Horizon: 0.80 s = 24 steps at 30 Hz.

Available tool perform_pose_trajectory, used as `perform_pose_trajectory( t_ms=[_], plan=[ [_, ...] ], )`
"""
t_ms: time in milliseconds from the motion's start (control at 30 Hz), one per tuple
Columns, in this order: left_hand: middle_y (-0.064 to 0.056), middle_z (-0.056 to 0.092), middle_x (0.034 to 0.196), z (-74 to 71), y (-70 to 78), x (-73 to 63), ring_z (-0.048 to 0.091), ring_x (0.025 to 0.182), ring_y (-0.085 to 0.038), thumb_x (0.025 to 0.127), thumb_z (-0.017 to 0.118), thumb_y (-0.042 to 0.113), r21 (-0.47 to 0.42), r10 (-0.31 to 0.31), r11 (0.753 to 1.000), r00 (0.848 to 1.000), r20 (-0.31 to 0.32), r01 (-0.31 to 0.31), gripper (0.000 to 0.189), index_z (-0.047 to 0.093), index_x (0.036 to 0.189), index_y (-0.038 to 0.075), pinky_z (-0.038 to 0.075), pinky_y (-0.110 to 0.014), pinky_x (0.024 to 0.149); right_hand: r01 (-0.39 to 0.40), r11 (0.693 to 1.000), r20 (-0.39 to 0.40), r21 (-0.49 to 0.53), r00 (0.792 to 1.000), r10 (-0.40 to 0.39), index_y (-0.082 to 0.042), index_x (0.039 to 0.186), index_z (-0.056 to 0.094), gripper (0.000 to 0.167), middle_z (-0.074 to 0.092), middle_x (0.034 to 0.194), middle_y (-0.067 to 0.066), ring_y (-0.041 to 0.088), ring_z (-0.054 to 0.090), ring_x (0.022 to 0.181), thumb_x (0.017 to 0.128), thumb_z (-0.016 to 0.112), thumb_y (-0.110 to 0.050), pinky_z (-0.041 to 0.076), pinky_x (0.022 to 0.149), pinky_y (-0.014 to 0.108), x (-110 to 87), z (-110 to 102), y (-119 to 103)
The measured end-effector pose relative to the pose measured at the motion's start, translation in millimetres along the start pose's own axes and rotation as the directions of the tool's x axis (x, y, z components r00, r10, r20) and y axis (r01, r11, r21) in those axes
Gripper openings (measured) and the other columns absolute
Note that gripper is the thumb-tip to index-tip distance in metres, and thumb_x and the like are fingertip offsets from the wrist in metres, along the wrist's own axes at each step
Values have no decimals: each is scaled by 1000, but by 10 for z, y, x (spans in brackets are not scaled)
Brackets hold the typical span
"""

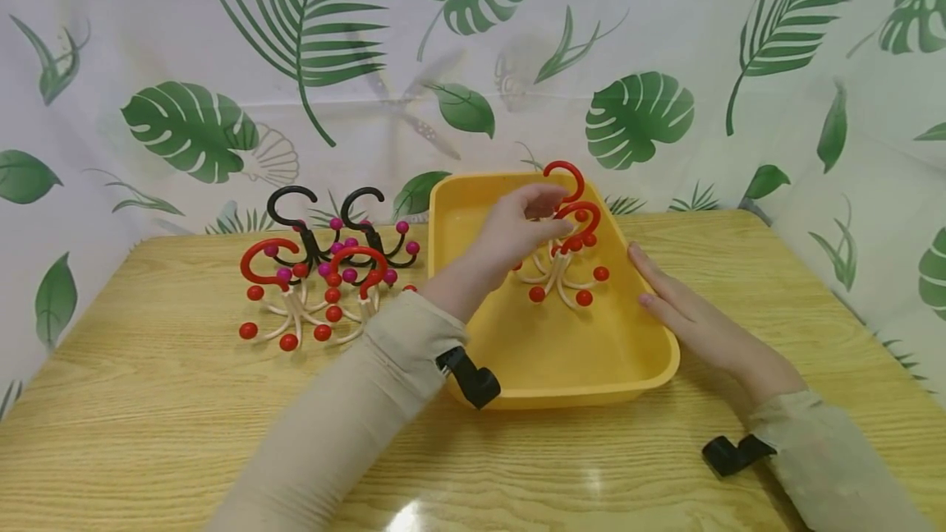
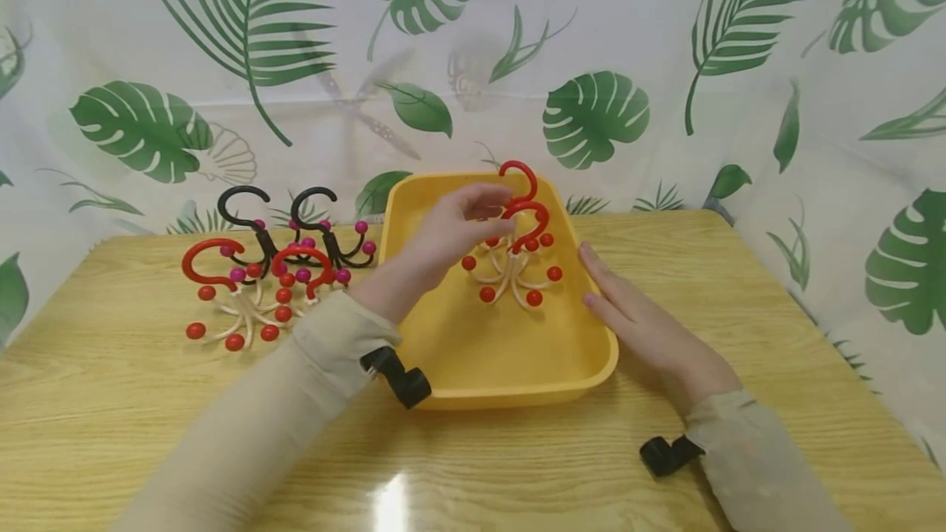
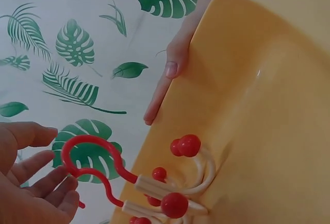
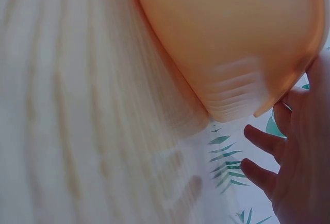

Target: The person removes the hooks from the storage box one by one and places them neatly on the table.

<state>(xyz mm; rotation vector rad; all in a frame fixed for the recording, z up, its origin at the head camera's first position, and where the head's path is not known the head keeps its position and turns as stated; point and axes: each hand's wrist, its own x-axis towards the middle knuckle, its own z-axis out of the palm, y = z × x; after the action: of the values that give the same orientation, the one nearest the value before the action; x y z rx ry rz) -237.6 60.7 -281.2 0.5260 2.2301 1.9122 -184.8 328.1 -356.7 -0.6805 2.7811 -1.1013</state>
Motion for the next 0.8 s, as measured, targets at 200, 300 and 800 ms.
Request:
perform_pose_trajectory(
  t_ms=[200, 300, 800],
  plan=[
    [-3, 59, 120, 49, -58, 71, 54, 110, -22, 88, 67, 4, 5, -27, 1000, 999, 24, 27, 44, 57, 130, 9, 50, -29, 88, 12, 1000, -20, -18, 1000, -13, -24, 154, 11, 60, 7, 159, 1, 28, 7, 144, 103, 42, -22, 10, 114, 48, 4, 5, 5],
    [-5, 59, 121, 54, -77, 88, 54, 109, -22, 89, 66, 3, -2, -44, 999, 999, 32, 44, 43, 57, 130, 10, 50, -29, 87, 9, 1000, -16, -11, 1000, -9, -23, 154, 11, 60, 6, 159, 1, 28, 7, 145, 103, 42, -22, 9, 114, 48, 4, 9, 12],
    [-4, 65, 98, 53, -113, 93, 62, 91, -20, 89, 66, 4, -84, -76, 993, 996, 52, 80, 26, 63, 115, 4, 52, -32, 86, -7, 1000, 20, 8, 1000, 7, -28, 154, 6, 59, 1, 159, -2, 27, 2, 145, 104, 38, -26, 8, 111, 58, 12, -1, 9]
  ],
)
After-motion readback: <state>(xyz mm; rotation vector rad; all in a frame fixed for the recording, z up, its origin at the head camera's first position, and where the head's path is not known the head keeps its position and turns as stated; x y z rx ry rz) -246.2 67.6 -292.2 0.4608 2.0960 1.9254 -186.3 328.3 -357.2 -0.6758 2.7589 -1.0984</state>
